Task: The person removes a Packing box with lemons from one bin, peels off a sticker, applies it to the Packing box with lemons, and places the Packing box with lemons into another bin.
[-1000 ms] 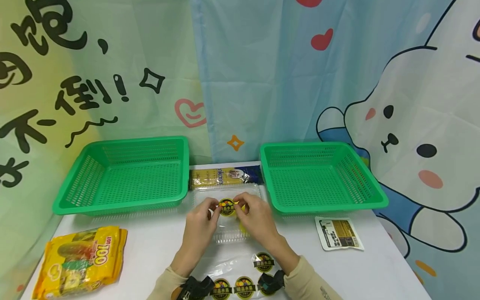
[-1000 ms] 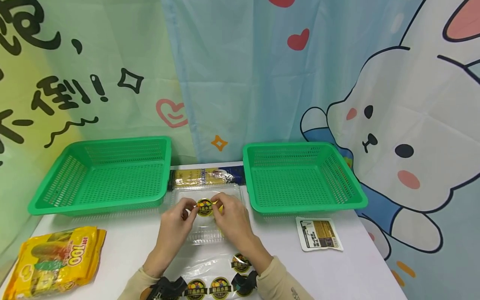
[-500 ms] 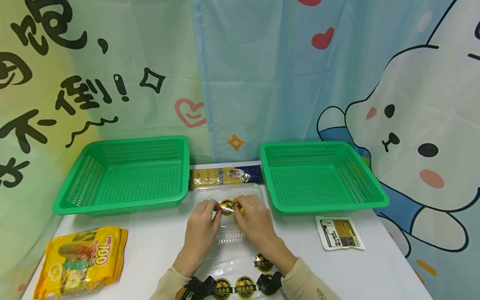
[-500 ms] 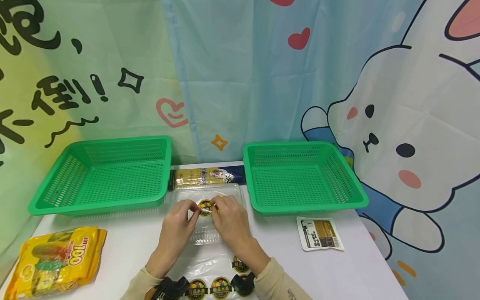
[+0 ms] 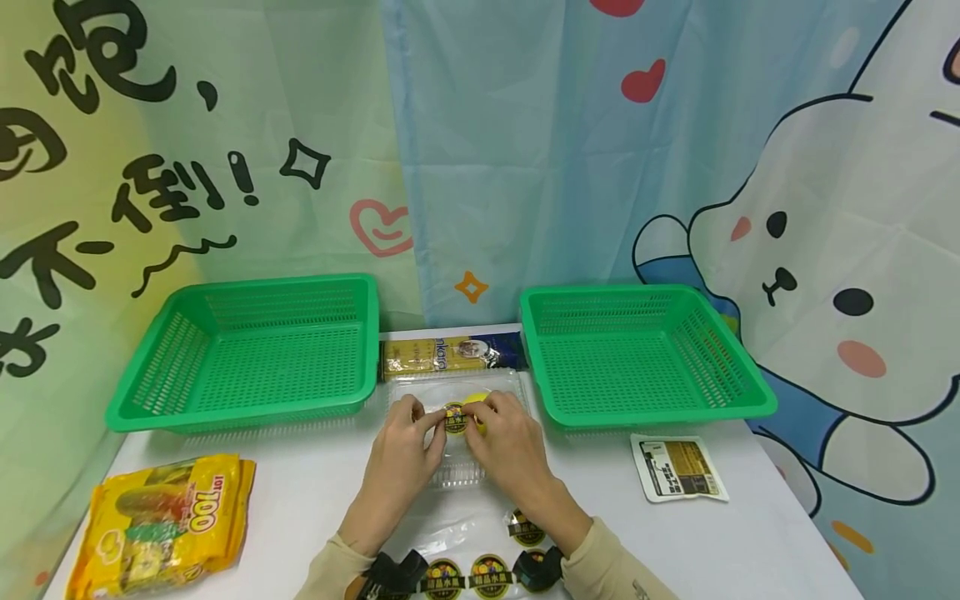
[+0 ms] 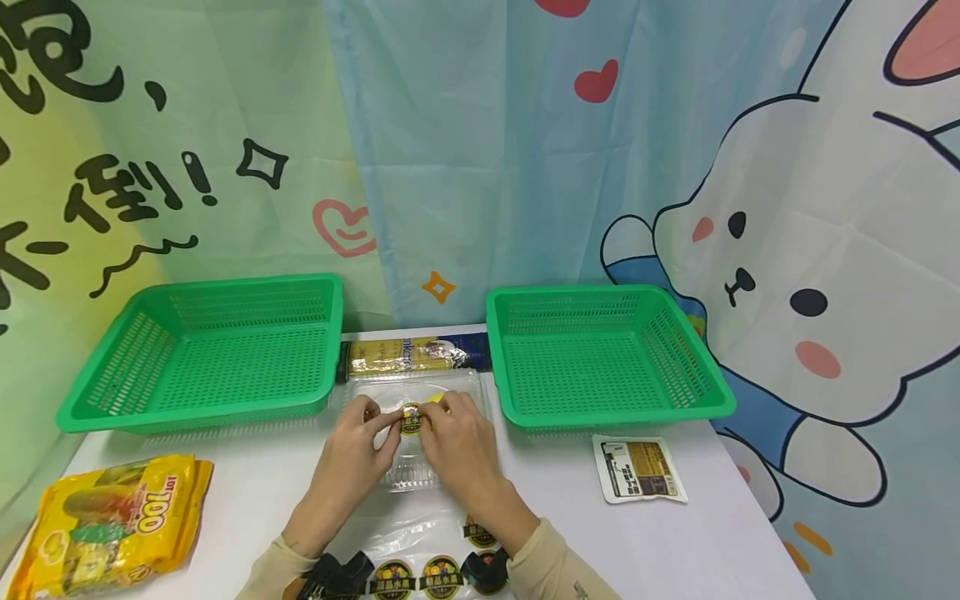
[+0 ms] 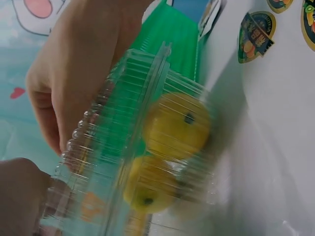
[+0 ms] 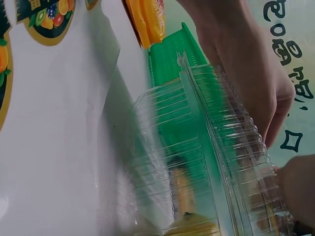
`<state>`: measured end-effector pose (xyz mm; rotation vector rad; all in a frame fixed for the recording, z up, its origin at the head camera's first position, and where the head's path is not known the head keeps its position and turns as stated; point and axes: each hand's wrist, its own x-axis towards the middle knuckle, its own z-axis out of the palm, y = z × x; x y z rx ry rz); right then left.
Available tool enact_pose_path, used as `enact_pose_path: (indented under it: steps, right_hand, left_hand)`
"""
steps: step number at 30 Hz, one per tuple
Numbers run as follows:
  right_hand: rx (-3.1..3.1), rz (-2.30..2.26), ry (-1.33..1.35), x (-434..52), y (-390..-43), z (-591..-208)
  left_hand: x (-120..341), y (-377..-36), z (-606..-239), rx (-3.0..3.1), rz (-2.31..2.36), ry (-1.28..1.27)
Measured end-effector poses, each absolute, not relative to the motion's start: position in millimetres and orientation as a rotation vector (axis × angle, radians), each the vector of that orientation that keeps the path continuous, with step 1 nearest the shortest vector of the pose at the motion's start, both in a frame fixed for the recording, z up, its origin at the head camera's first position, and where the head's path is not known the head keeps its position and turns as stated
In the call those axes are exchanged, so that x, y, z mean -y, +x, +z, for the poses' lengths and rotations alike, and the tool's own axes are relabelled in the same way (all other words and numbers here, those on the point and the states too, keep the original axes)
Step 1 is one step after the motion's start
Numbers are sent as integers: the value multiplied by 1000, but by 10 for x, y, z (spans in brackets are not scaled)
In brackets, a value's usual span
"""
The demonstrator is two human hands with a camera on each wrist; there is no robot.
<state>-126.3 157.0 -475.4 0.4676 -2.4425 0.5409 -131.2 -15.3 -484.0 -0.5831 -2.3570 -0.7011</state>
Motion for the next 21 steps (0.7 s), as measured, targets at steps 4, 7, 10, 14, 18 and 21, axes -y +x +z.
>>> enact_pose_path:
  steps: [4,7,10,14,18,21]
  right_hand:
    - [2470,514,490,-1589,-1252,-4732]
    - [2485,500,484,-1608,-1256,-4716]
    - [2490,493,471,-1638,-1263,-4699]
    - [2441,505,426,-1732,-1288,-4653]
    - [2408,590,323,-1988,-1342,-4486]
    - [2511,654,216,-2298,-1354,-4288]
  left_hand:
    - [170,-1329,-4853,2307,-683,-600]
    - [183,-1341,-4857,2273,-626,-614]
    - [197,-1350,-4845,2235,-531,-622]
    - [253,-1332,-4808,2207,-504,-588]
    - [383,-1218,-4771,2304,-669,-465]
    - [487,-1069,-4777,2458,-816,-340]
